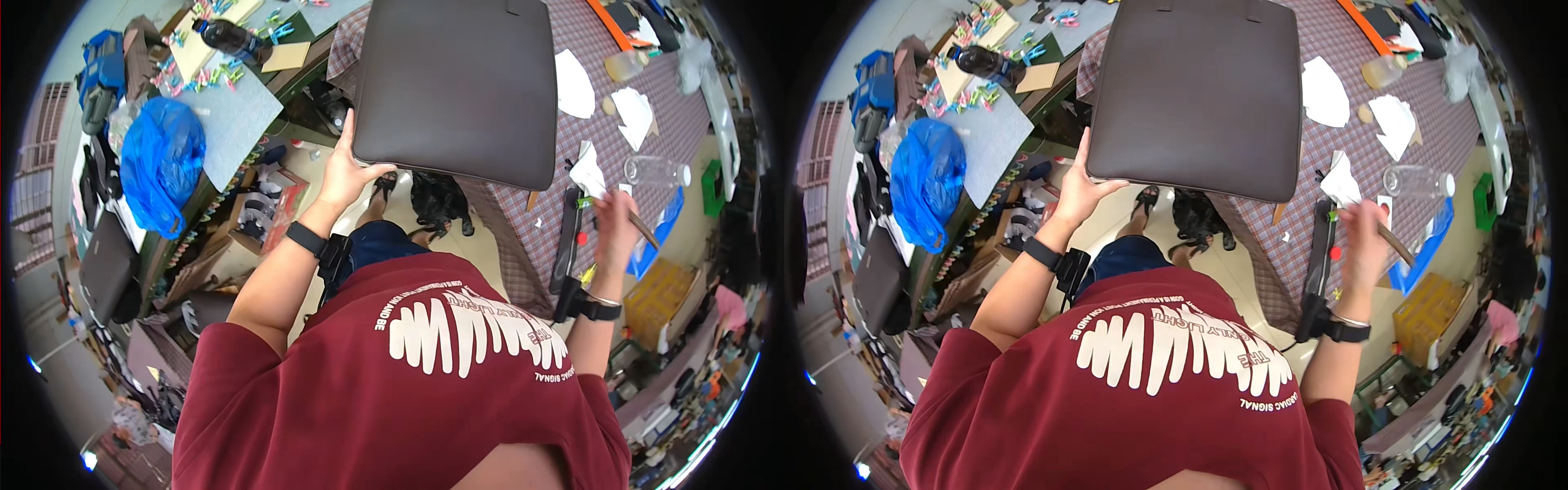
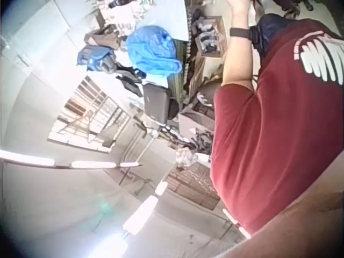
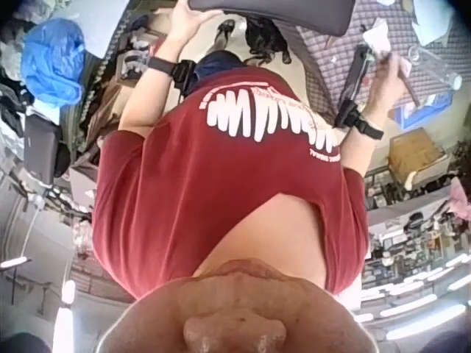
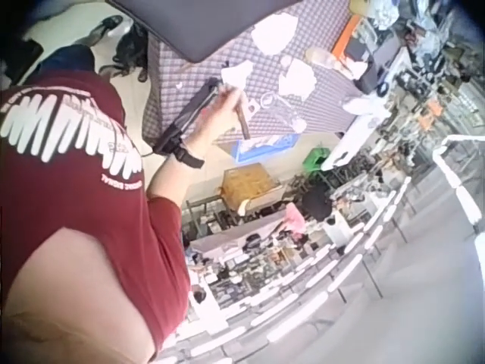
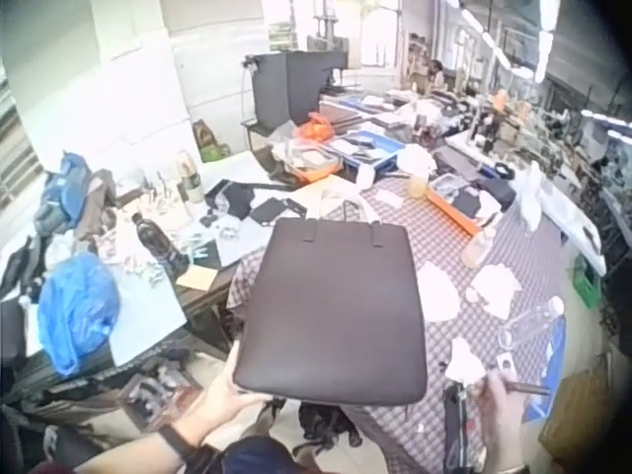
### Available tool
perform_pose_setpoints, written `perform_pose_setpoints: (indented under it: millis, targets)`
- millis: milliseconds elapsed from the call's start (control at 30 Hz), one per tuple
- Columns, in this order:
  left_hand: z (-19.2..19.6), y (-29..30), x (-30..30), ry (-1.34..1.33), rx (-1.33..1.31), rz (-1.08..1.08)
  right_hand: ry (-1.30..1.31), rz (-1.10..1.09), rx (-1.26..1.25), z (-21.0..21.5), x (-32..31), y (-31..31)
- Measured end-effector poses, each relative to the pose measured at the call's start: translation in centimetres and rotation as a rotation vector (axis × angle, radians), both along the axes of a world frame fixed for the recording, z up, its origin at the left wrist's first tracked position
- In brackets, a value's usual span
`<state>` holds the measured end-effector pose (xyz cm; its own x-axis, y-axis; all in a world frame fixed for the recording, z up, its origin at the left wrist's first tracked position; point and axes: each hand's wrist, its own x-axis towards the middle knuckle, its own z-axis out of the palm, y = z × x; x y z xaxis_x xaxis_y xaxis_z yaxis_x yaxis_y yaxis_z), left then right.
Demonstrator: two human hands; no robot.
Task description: Applying edge paint or adhesive to the corners and edges of a leather bag using a small brush or applicator.
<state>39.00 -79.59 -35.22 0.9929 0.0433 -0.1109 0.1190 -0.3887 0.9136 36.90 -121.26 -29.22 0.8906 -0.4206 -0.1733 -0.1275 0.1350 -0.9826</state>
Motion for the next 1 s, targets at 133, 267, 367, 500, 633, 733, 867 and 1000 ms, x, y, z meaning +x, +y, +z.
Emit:
perform_pose_setpoints:
  millis: [133,267,367,500,633,733,867,1000]
  targets:
    - [0.3,0.3,-0.2,-0.033,0.051,0.023,0.072,0.575,0.116,2.7,4.3,14.1]
    - [1.0,0.6,-0.3,0.011,0.117,0.024,0.092,0.831,0.065,2.5,6.4,22.7]
    - [0.6,0.6,-0.5,-0.029,0.176,0.027,0.119,0.857,-0.006,1.7,7.3,25.0]
    - [0.7,0.6,-0.5,0.025,0.203,0.032,0.11,0.849,-0.069,0.4,7.6,25.9]
    - [0.7,0.7,-0.5,0.014,0.181,0.027,0.113,0.845,-0.098,0.1,7.8,26.3]
    - [0.7,0.6,-0.5,0.028,0.174,0.023,0.119,0.829,-0.147,0.0,7.8,26.2]
    - [1.1,0.5,-0.5,0.06,0.167,0.042,0.095,0.83,-0.178,0.0,7.6,26.4]
    - [0.8,0.5,-0.6,0.038,0.173,0.045,0.084,0.83,-0.204,0.0,7.4,26.5]
